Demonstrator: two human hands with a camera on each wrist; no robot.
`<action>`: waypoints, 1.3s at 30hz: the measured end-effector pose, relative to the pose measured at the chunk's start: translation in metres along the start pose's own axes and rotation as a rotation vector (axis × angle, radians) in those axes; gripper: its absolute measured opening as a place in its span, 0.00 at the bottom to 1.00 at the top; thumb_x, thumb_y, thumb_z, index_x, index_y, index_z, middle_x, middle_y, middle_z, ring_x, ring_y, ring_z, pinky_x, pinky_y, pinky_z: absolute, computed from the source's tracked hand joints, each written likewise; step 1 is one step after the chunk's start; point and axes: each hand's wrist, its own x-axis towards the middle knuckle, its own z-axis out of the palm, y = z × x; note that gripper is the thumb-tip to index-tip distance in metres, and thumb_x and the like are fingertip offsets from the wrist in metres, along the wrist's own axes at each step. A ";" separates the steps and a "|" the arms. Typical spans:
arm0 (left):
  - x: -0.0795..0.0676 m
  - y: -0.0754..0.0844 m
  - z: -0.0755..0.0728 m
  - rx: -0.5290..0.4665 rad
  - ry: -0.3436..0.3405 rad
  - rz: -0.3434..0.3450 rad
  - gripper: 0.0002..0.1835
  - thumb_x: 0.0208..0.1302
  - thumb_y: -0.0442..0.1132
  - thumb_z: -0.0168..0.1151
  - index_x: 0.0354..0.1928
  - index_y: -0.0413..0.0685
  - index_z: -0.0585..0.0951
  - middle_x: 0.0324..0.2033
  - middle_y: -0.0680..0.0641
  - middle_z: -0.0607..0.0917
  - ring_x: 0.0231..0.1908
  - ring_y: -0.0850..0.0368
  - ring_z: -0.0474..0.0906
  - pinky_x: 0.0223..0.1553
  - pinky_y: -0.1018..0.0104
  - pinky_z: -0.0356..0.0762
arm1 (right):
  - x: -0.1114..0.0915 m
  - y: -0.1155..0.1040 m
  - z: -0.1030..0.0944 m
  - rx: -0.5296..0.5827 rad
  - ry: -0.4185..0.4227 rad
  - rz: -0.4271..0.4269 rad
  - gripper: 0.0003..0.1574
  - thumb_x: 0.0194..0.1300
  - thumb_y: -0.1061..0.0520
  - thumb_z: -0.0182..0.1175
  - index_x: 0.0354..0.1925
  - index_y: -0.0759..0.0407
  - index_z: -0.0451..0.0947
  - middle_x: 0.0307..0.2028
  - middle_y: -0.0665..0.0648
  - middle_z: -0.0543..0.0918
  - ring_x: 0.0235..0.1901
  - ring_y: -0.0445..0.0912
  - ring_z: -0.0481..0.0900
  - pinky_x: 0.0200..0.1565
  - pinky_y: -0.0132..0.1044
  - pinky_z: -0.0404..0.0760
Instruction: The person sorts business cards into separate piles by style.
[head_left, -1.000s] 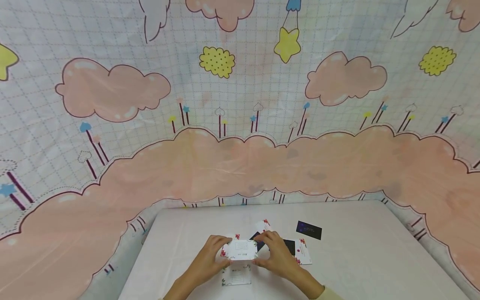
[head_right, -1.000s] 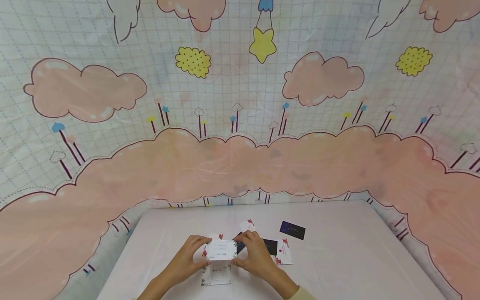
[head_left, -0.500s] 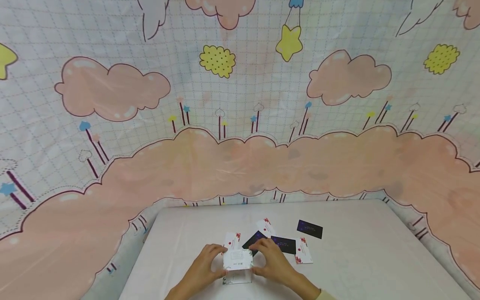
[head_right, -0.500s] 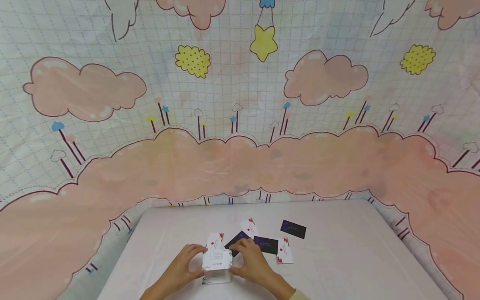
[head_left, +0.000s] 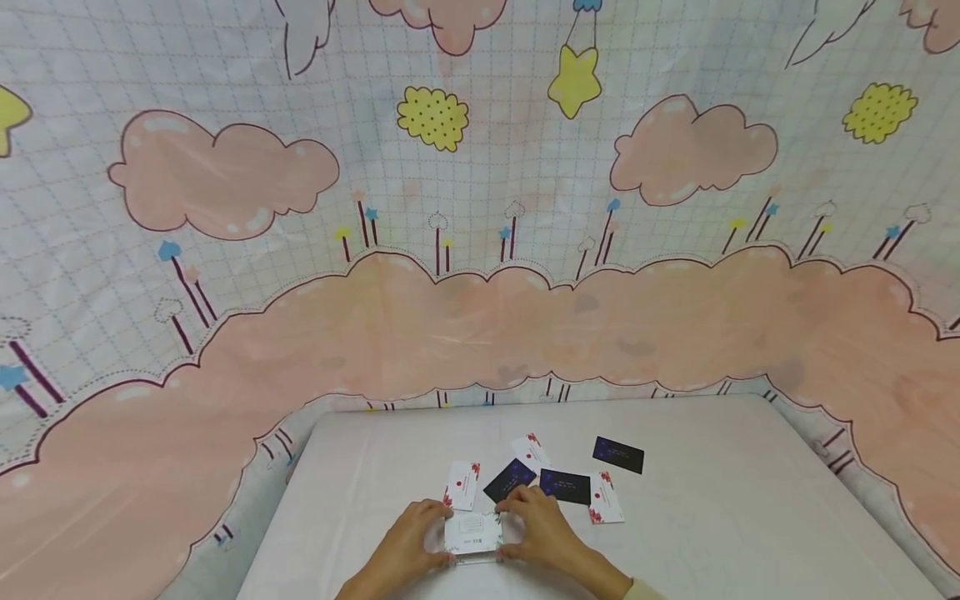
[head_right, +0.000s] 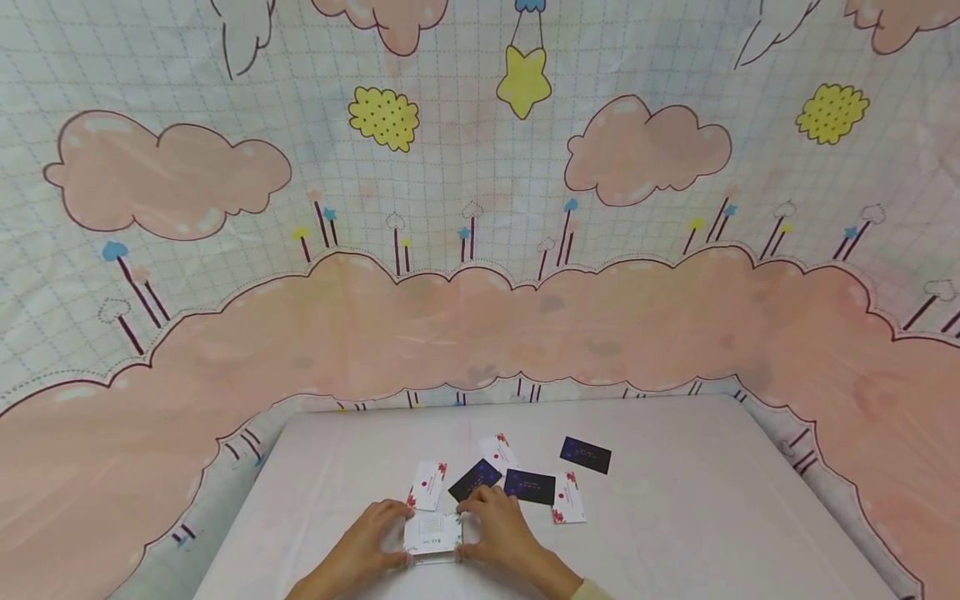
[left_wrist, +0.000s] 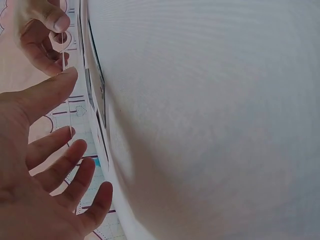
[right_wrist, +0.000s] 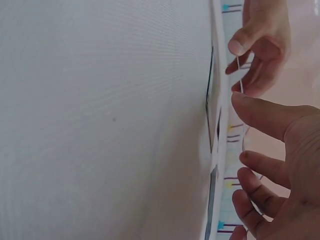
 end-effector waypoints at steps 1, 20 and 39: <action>0.000 0.000 0.001 -0.003 -0.008 -0.005 0.29 0.45 0.48 0.78 0.51 0.49 0.80 0.55 0.49 0.80 0.57 0.46 0.74 0.60 0.46 0.71 | 0.000 0.000 0.001 -0.004 -0.008 0.004 0.33 0.42 0.42 0.78 0.48 0.47 0.83 0.43 0.44 0.78 0.46 0.43 0.72 0.44 0.38 0.68; -0.001 0.000 0.004 0.021 -0.067 -0.020 0.29 0.44 0.47 0.78 0.50 0.45 0.82 0.54 0.48 0.78 0.57 0.43 0.70 0.60 0.42 0.68 | -0.002 -0.005 0.003 -0.020 -0.107 0.043 0.34 0.43 0.39 0.76 0.49 0.46 0.84 0.43 0.44 0.76 0.43 0.42 0.69 0.45 0.40 0.68; -0.005 -0.001 0.004 0.029 -0.035 0.002 0.30 0.47 0.47 0.76 0.54 0.44 0.80 0.55 0.47 0.79 0.57 0.43 0.72 0.59 0.44 0.69 | -0.007 -0.007 -0.005 0.015 -0.055 0.033 0.32 0.44 0.41 0.76 0.48 0.49 0.83 0.43 0.43 0.77 0.44 0.41 0.70 0.47 0.41 0.70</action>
